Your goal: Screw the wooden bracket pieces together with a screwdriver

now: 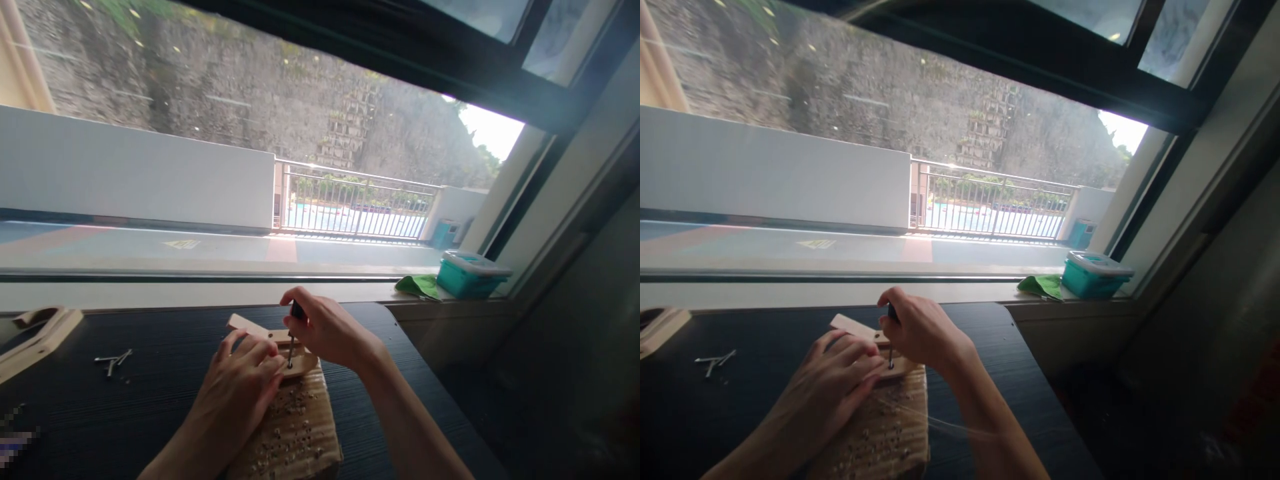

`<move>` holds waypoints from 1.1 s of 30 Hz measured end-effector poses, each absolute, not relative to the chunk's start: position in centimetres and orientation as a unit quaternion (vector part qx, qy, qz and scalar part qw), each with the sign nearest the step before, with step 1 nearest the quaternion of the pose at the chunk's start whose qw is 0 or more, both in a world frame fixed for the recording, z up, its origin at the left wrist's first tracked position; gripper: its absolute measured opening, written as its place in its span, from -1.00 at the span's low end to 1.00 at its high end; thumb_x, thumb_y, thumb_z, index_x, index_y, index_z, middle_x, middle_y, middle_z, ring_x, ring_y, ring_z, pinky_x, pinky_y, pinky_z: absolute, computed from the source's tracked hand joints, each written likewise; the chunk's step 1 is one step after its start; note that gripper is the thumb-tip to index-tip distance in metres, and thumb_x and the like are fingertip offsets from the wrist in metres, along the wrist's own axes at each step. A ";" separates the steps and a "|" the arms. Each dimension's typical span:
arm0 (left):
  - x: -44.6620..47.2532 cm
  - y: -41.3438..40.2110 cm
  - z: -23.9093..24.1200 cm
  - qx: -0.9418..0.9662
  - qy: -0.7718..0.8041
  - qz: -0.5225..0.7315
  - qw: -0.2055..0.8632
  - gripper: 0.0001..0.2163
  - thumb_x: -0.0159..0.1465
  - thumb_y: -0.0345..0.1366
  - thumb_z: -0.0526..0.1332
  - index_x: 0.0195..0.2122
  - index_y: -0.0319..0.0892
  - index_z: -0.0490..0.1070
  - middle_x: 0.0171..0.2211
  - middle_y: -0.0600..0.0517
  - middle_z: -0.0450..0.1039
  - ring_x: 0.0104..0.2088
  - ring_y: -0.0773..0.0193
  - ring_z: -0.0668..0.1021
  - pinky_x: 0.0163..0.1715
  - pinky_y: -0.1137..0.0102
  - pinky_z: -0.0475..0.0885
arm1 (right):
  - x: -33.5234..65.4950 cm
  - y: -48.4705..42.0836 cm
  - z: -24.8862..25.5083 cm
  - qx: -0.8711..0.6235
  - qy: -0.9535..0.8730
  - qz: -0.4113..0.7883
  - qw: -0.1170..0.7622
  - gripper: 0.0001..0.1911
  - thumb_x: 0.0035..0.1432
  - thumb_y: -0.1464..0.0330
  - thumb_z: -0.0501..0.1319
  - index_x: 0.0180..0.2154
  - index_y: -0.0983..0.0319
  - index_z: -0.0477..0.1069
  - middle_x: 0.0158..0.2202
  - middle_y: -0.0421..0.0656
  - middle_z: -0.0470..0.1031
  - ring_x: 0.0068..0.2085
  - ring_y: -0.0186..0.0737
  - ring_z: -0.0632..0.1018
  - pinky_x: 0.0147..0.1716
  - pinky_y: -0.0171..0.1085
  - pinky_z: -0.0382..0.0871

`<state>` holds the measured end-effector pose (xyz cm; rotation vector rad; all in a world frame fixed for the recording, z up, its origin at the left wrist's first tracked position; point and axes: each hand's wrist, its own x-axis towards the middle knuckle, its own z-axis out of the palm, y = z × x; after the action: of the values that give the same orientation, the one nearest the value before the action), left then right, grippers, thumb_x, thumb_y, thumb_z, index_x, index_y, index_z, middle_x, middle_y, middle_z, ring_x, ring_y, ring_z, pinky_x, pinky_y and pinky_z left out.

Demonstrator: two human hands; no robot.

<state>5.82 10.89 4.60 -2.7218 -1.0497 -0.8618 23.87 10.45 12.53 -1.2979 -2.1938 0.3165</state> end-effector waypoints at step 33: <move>7.2 10.1 3.2 -0.906 -0.336 -0.256 0.025 -0.81 0.23 -0.41 0.16 -0.18 -0.12 0.50 -0.17 -0.02 0.52 -0.17 0.09 0.48 -0.13 0.13 0.36 | 23.3 10.0 12.6 -0.457 -0.839 0.064 0.289 -0.71 0.26 0.42 0.04 -0.01 0.26 0.37 -0.29 -0.15 0.51 -0.36 -0.32 0.45 -0.37 -0.36 0.23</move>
<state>7.23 10.12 3.18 -2.8012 -1.0386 -0.7917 23.34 10.05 12.56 -1.2205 -2.2391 0.1700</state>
